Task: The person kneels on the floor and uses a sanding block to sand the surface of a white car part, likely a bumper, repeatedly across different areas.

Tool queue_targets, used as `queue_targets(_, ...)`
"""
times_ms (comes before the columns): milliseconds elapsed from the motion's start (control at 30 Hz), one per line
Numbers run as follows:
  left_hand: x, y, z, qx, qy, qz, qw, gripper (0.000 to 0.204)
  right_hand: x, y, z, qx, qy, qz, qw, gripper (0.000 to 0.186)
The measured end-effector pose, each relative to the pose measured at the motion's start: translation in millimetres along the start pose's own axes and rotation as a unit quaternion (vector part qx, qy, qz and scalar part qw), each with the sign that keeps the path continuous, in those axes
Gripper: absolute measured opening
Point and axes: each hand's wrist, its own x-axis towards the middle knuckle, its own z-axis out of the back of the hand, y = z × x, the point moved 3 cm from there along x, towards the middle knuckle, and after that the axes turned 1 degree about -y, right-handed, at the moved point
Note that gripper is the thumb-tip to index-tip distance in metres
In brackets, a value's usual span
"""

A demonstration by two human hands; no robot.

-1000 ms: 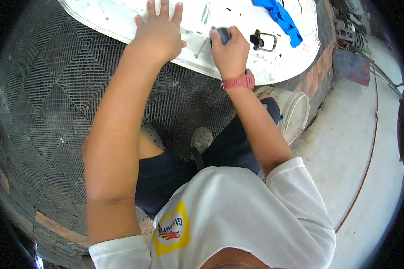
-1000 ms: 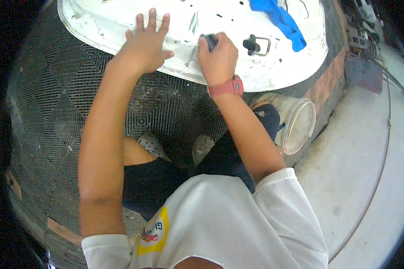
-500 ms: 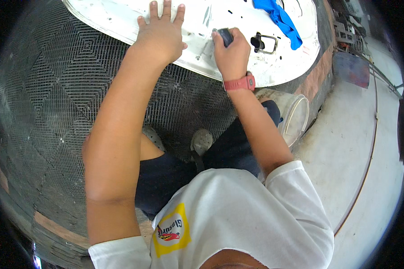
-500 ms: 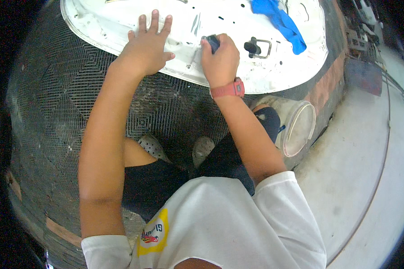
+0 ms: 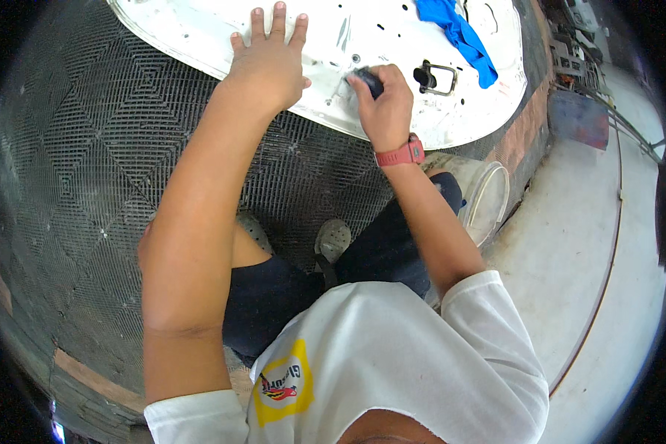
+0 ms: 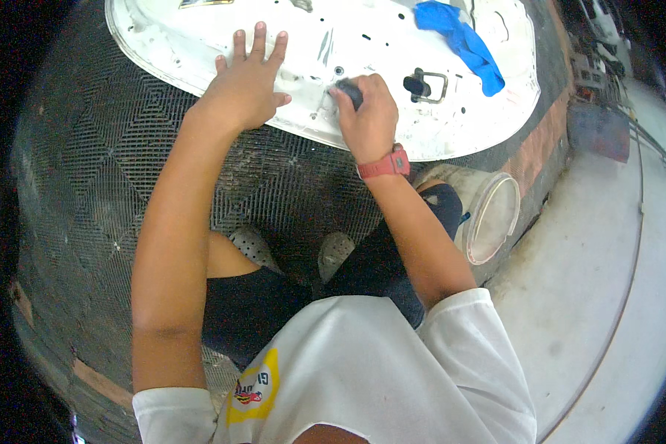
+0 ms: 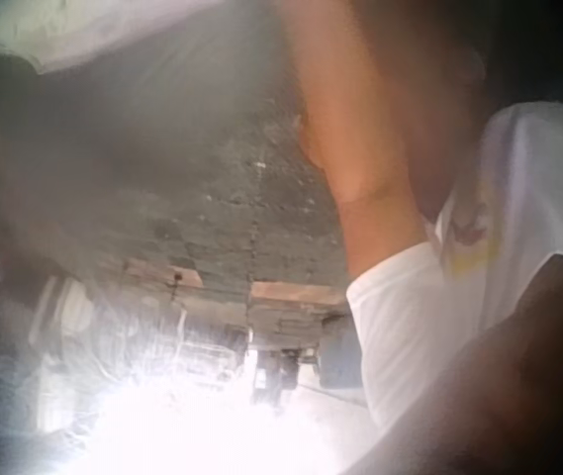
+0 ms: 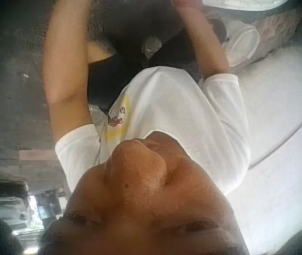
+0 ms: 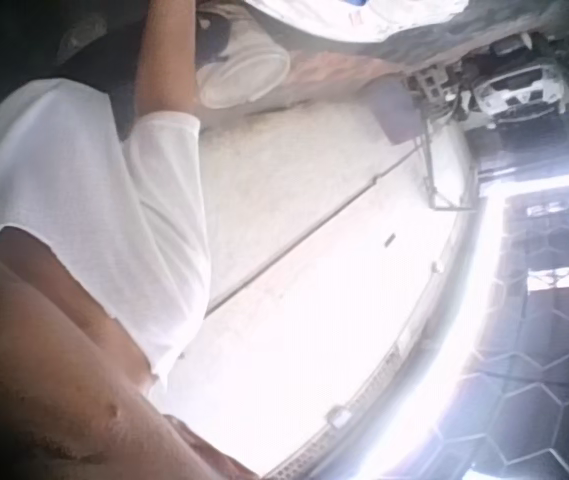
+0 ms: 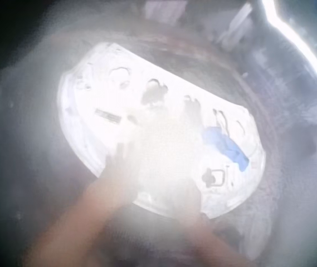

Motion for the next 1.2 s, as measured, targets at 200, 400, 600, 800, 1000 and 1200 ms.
queue_targets(200,-1.8,-1.2,-2.7,0.002,-0.001,-0.001,1.000,0.099,32.0,18.9,-25.8,0.013,-0.041,0.013,0.999,0.030)
queue_targets(400,-3.3,-5.3,2.7,0.005,0.004,-0.006,1.000,0.099,55.3,12.5,-27.8,-0.028,-0.034,-0.023,0.999,0.032)
queue_targets(600,-4.9,5.2,-1.8,-0.002,-0.012,-0.012,1.000,0.099,29.4,20.8,-28.1,-0.012,-0.033,-0.025,0.999,0.036)
queue_targets(800,-3.1,-1.8,6.2,-0.001,-0.011,-0.015,1.000,0.100,64.9,8.1,-37.9,-0.035,-0.071,-0.012,0.997,0.034)
queue_targets(1000,-17.2,-22.3,16.1,0.017,-0.013,-0.054,0.998,0.079,-2.8,12.7,2.4,0.016,0.087,-0.035,0.995,0.029)
queue_targets(1200,-19.5,-40.6,33.0,-0.204,-0.069,-0.180,0.960,0.065,-27.2,-11.7,51.9,0.498,0.024,-0.357,0.790,0.050)
